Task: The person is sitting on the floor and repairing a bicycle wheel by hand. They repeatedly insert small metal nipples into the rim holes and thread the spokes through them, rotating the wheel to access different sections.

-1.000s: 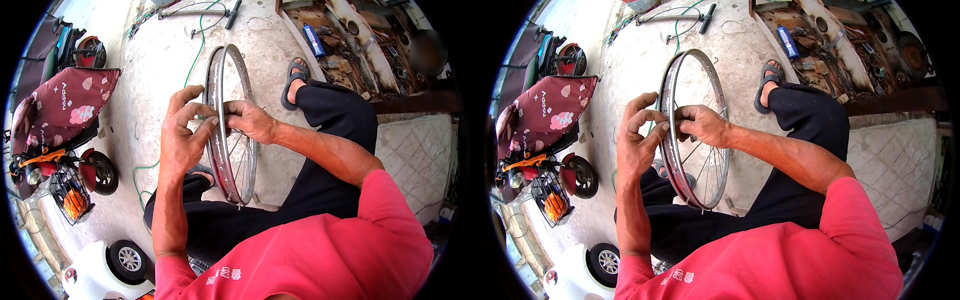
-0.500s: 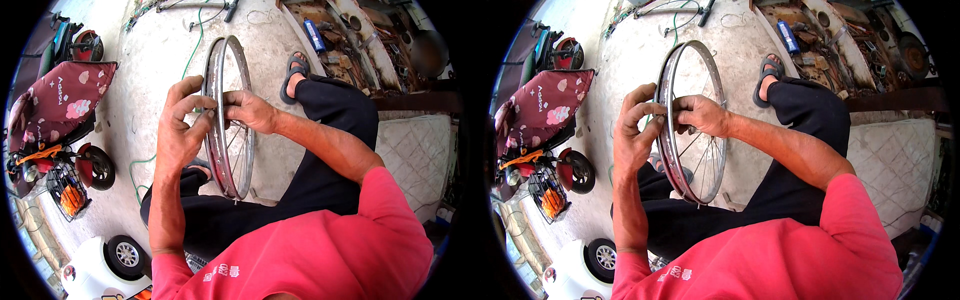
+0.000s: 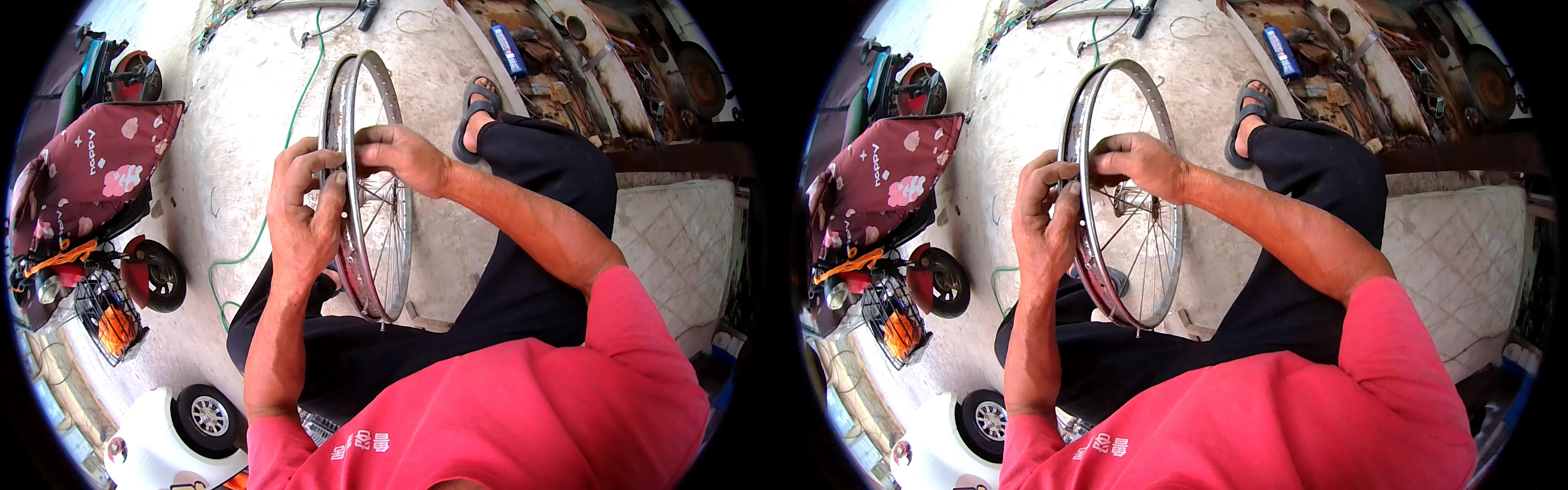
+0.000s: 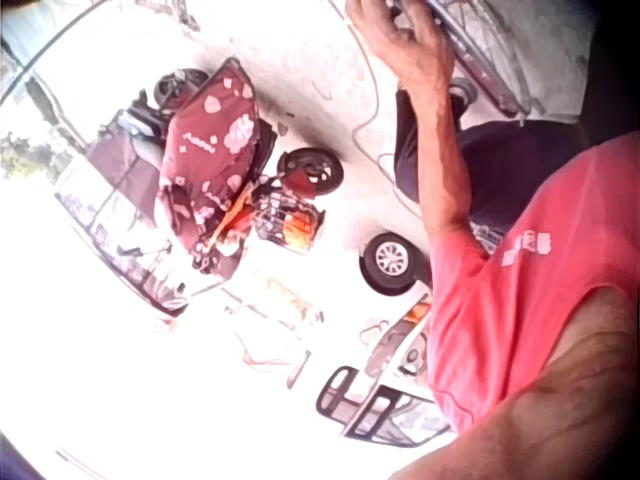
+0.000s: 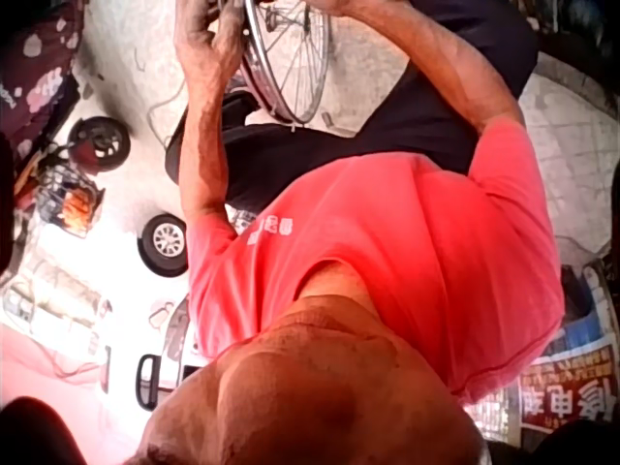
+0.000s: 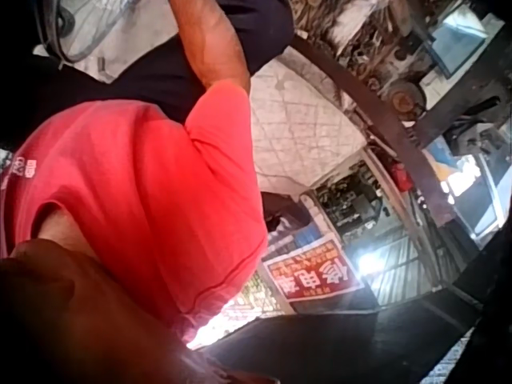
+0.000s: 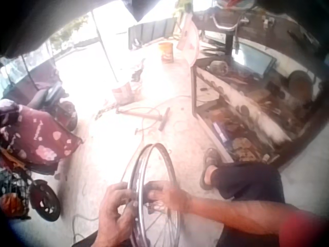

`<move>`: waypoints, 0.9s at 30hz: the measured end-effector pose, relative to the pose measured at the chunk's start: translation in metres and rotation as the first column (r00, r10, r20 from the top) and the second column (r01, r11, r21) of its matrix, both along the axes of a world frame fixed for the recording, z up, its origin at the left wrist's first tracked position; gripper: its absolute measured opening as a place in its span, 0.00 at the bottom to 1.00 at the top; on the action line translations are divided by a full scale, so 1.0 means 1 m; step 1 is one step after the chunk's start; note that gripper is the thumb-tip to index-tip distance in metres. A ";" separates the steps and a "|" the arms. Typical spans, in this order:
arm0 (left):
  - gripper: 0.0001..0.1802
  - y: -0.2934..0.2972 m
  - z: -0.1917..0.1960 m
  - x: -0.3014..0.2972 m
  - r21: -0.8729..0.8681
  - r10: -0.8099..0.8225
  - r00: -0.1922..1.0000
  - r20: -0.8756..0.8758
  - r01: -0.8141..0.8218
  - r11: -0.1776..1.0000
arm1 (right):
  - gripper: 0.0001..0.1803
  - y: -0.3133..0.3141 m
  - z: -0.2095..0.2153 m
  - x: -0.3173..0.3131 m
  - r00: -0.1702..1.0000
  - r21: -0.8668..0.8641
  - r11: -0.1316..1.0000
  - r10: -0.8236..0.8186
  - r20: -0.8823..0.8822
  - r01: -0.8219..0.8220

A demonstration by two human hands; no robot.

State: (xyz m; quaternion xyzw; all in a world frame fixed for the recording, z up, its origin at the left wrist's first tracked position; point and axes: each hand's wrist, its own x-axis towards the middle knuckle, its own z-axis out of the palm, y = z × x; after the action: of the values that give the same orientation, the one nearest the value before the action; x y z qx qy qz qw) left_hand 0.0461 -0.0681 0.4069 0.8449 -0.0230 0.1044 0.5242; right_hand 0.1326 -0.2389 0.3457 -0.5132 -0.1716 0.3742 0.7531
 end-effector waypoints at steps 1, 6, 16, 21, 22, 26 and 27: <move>0.11 0.000 0.000 0.000 0.024 -0.004 1.000 0.008 0.004 1.000 | 0.16 -0.002 0.002 0.003 0.999 -0.039 0.999 -0.033 0.004 0.033; 0.10 0.002 -0.004 -0.001 -0.020 0.015 1.000 0.021 -0.014 1.000 | 0.15 -0.009 0.035 0.000 0.969 -0.315 0.949 0.094 0.228 -0.018; 0.09 0.004 -0.010 0.002 -0.134 0.048 0.998 -0.050 -0.055 0.989 | 0.25 -0.055 0.080 0.013 0.752 -0.839 0.512 0.623 0.215 -0.184; 0.09 -0.001 -0.008 0.003 -0.237 0.056 0.991 -0.123 -0.084 0.968 | 0.22 -0.051 0.024 0.002 0.689 -0.851 0.465 0.535 0.489 0.243; 0.09 -0.001 -0.010 0.005 -0.223 0.047 0.993 -0.107 -0.070 0.972 | 0.21 -0.049 0.007 0.005 0.687 -0.789 0.561 0.472 0.552 0.250; 0.11 0.001 -0.009 0.009 -0.062 0.047 0.999 -0.001 -0.047 0.997 | 0.20 -0.012 0.019 0.005 0.864 -0.556 0.828 0.225 0.450 0.074; 0.11 0.001 -0.009 0.010 0.000 0.037 0.999 0.033 -0.037 0.999 | 0.20 -0.005 0.016 0.005 0.889 -0.501 0.864 0.191 0.416 0.049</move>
State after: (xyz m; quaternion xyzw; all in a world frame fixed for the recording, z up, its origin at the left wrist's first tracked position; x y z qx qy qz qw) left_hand 0.0560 -0.0672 0.3983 0.8435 -0.0161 0.1282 0.5213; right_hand 0.1376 -0.2436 0.3616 -0.7557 -0.2587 0.3041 0.5192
